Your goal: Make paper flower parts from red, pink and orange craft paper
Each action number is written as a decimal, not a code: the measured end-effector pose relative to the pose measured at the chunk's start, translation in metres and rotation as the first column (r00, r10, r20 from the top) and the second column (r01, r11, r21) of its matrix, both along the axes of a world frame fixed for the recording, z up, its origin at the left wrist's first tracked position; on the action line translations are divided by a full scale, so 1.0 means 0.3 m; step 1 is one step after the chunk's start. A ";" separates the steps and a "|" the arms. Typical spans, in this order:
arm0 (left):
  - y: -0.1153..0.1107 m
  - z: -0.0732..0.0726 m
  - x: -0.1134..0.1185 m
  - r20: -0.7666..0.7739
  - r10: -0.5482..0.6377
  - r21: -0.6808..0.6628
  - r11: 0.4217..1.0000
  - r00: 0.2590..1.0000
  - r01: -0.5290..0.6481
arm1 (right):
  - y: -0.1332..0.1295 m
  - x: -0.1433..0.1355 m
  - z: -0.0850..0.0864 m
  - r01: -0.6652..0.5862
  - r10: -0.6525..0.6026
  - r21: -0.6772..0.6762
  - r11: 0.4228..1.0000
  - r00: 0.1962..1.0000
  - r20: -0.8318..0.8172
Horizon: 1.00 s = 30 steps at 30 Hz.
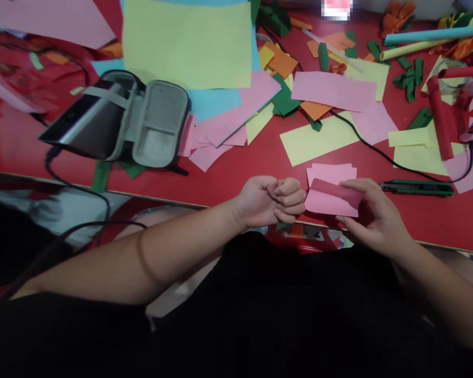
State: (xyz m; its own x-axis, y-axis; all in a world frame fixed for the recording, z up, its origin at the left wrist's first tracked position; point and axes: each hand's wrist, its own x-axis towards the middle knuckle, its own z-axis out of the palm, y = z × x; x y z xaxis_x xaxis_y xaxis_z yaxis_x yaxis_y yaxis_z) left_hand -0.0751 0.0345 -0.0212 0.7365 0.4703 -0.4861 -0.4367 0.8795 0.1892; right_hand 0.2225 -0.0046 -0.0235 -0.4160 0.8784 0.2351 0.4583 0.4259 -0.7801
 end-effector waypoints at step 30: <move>0.005 0.027 0.016 -0.053 0.162 0.097 0.983 0.985 -0.157 | 0.007 0.001 0.012 0.002 -0.001 -0.021 1.000 0.999 0.043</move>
State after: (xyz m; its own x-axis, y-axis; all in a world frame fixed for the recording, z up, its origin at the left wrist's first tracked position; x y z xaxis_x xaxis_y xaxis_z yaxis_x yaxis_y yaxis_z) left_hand -0.0703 0.0359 -0.0130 0.6189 0.6244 -0.4765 -0.5553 0.7769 0.2967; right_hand 0.2228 -0.0025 -0.0199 -0.4238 0.8836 0.1990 0.4921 0.4091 -0.7684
